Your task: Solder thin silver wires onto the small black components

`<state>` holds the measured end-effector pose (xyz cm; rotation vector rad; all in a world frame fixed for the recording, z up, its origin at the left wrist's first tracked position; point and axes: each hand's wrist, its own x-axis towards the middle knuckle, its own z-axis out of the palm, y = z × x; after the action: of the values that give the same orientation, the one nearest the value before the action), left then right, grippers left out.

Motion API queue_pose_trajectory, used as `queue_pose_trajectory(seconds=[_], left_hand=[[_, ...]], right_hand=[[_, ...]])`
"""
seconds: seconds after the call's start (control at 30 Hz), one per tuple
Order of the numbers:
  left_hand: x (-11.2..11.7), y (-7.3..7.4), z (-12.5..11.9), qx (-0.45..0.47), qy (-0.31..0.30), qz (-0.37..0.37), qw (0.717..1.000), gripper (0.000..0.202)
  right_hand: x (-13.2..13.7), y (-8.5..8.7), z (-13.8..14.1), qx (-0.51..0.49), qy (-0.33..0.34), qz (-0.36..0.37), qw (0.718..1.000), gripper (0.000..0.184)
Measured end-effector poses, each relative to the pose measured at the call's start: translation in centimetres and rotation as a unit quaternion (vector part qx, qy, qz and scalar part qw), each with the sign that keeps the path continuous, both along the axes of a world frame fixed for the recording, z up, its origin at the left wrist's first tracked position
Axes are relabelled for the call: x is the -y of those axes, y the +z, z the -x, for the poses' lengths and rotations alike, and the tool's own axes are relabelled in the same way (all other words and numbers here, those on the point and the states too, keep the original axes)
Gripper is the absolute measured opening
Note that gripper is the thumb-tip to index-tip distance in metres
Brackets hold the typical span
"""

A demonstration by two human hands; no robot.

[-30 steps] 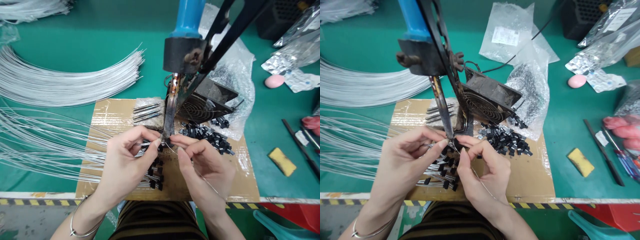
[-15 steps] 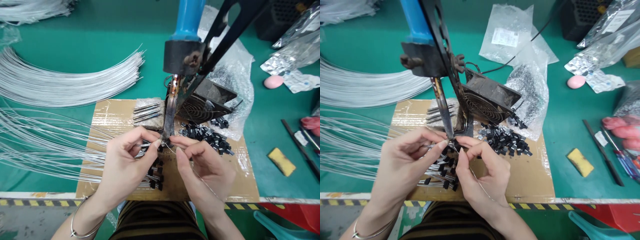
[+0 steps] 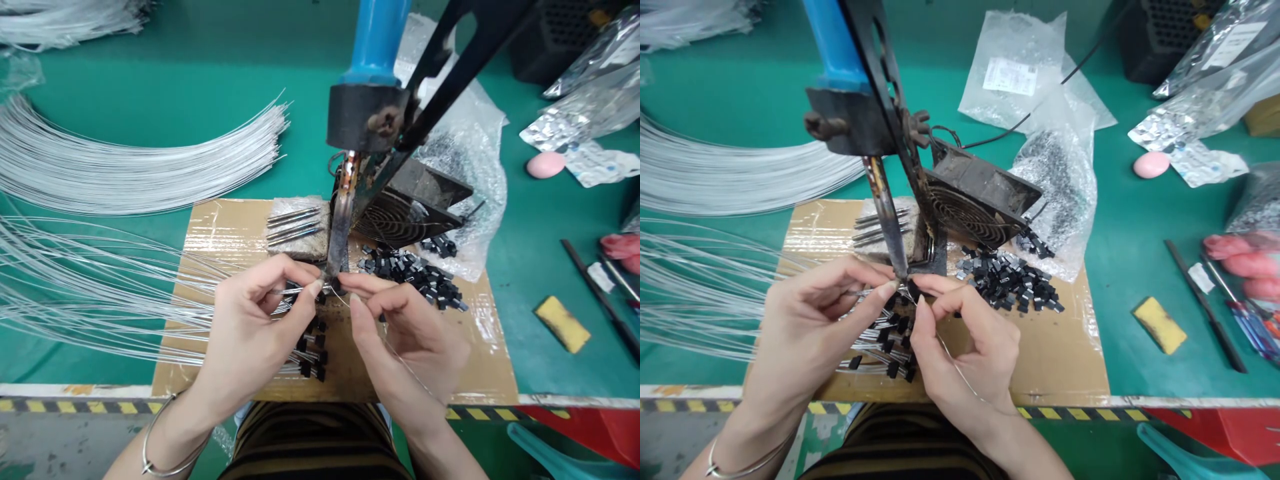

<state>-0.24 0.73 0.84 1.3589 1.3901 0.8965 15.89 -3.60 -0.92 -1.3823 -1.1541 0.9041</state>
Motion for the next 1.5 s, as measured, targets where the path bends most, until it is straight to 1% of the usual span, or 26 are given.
queue_pose_trajectory(seconds=[0.33,0.6,0.97,1.5], left_hand=[[0.0,-0.2,-0.1,-0.005,0.001,-0.021,1.0,0.012],[0.2,-0.2,0.0,-0.015,0.003,-0.031,0.999,0.013],[-0.1,-0.2,-0.3,-0.015,0.0,-0.036,0.999,0.012],[0.0,-0.4,-0.2,-0.019,-0.004,-0.041,0.999,0.012]], right_hand=[[0.3,-1.0,0.2,-0.017,-0.005,-0.031,0.999,0.021],[0.4,-1.0,0.2,-0.008,-0.006,-0.042,0.999,0.021],[0.3,-1.2,0.3,0.024,-0.014,-0.058,0.998,0.021],[0.4,-1.2,0.4,0.037,-0.019,-0.064,0.997,0.021]])
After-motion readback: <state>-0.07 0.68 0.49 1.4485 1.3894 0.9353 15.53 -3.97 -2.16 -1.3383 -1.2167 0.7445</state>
